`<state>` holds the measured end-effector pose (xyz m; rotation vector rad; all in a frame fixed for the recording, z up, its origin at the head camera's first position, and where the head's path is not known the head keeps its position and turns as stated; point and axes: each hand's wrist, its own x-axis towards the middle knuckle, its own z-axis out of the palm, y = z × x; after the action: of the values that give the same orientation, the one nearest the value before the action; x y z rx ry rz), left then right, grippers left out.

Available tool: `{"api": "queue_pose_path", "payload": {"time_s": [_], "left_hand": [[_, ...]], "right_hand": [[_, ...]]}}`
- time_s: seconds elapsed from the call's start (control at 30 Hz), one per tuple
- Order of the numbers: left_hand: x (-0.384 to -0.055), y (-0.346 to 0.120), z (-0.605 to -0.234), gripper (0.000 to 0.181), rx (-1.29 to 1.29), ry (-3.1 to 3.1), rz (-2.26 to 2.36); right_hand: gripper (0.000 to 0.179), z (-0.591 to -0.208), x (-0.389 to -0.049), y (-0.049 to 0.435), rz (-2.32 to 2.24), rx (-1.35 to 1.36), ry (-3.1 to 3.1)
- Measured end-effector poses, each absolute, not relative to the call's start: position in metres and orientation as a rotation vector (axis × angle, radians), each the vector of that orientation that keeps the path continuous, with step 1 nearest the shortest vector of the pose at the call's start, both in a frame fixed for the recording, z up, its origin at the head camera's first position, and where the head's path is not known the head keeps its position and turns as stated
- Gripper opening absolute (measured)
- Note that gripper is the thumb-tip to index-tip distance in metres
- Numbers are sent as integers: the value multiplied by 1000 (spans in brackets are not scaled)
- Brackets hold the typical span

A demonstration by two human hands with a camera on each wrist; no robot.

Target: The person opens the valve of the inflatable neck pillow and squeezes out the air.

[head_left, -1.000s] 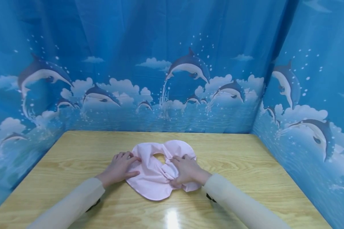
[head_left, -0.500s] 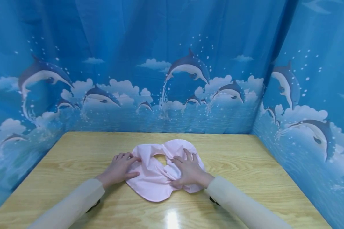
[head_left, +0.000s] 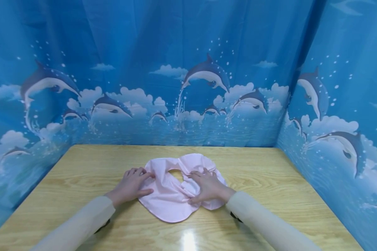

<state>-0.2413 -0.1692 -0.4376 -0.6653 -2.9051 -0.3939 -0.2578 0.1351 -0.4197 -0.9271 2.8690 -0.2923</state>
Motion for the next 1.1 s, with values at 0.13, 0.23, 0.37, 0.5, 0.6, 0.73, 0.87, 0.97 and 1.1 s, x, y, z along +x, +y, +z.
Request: {"api": "queue_pose_path", "payload": {"time_s": [0.13,0.23,0.37,0.5,0.6,0.73,0.87,0.97,1.1], "left_hand": [[-241,-169,-438,42,-667,-2909,-400],[-242,-170,-439,42,-673,-2901,-398],[-242,-171,-440,43,-681,-2884,-386],[-243,-171,-441,42,-683,-2875,-381],[-243,-171,-440,42,-683,-2874,-387],[-243,-172,-440,42,-689,-2878,-400],[-243,-171,-440,42,-696,-2884,-404],[-242,-171,-440,42,-693,-2893,-406],[-242,-170,-439,42,-680,-2911,-412]], "right_hand": [[91,-422,-259,135,-270,-970,2874],[89,-423,-258,135,-260,-990,2897],[87,-424,-255,136,-280,-980,2942],[86,-425,-253,137,-342,-964,2973],[87,-425,-251,137,-380,-947,2965],[89,-424,-250,137,-393,-915,2929],[88,-422,-252,136,-385,-909,2914],[87,-423,-254,137,-353,-929,2923],[87,-425,-254,138,-331,-975,2952]]}}
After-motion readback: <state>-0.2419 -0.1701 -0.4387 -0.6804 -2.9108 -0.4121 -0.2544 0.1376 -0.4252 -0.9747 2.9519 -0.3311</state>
